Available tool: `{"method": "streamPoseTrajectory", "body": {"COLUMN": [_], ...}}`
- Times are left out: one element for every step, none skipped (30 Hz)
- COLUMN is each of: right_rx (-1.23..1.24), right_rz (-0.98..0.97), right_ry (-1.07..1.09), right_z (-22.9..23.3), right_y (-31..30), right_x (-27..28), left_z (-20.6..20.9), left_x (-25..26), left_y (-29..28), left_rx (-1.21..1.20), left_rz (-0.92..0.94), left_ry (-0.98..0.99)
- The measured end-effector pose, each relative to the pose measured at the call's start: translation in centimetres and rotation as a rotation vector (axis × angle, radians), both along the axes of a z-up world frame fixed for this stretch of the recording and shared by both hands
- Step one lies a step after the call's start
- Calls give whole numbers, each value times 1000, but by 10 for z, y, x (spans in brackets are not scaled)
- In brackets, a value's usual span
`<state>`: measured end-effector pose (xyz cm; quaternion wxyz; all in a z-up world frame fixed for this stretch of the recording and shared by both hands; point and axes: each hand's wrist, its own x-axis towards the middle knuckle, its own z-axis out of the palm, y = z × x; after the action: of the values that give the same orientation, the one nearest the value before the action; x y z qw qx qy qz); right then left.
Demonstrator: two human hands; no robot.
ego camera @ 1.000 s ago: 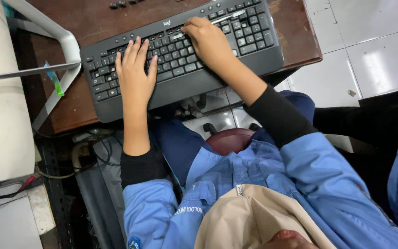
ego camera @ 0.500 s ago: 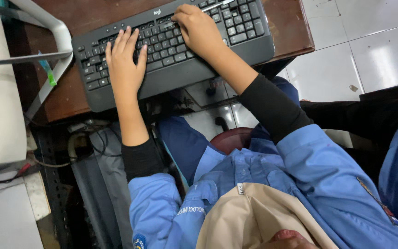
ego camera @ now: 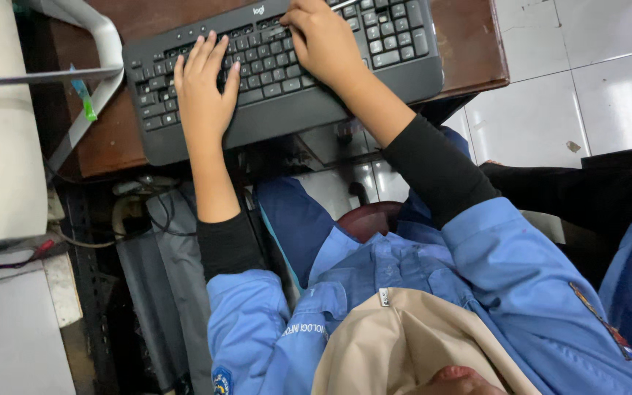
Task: The person cleans a computer keyboard using a small brush and a metal tool. They remove individual keycaps, clean them, and place them on the table before reattaching them to the keyboard.
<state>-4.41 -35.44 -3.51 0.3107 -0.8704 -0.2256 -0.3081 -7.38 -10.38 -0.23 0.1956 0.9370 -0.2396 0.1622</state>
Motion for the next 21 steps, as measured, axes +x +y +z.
{"method": "streamPoseTrajectory", "body": {"right_rx": [2, -13, -29, -29, -36, -43, -44, -30, -17, -19, -66, -115, -120, -200, -280, -278, -337, -393, -390, -406, -422], "right_rz": [-6, -8, -10, -12, -10, -11, -17, -13, -9, -12, -29, -40, -37, -49, -60, -45, -8, 25, 36, 50, 63], "right_ry": [-3, -2, -2, -3, -4, -3, -1, 36, 74, 74, 37, -3, -5, -36, -68, -65, -57, -53, -53, -39, -25], "right_z": [0, 0, 0, 0, -1, -2, -2, 0, 2, -1, -4, -7, -3, -2, 0, 0, 0, 1, 2, 4, 7], "right_y": [0, 0, 0, 0, 1, 0, 1, 1, 2, 2, 3, 5, 1, 1, 1, -4, -9, -14, -15, -17, -20], "right_x": [0, 0, 0, 0, 0, -1, -2, -2, -2, -2, -1, 1, 5, 6, 7, 13, 19, 27, 29, 32, 34], "left_z": [1, 1, 1, 3, 4, 5, 5, 6, 7, 6, 5, 4, 6, 6, 6, 7, 8, 10, 11, 12, 13], "left_x": [0, 0, -1, -2, -3, -3, -4, -5, -4, -4, -3, -3, -2, -4, -6, -7, -8, -7, -8, -8, -8], "left_y": [-1, -2, -3, -3, -4, -6, -6, -6, -7, -7, -7, -6, -8, -8, -8, -8, -8, -9, -9, -10, -11], "left_rx": [2, 8, 15, 14, 12, 10, 9, 21, 33, 31, 41, 48, 44, 53, 62, 63, 75, 89, 93, 89, 86], "left_rz": [-6, 7, 20, 18, 21, 21, 15, 18, 21, 18, 19, 27, 31, 32, 33, 47, 41, 32, 42, 45, 47], "left_ry": [-3, -2, -2, -3, 0, 5, 6, 6, 7, 7, 6, 3, 1, -1, -3, 3, 9, 12, 15, 39, 64]}}
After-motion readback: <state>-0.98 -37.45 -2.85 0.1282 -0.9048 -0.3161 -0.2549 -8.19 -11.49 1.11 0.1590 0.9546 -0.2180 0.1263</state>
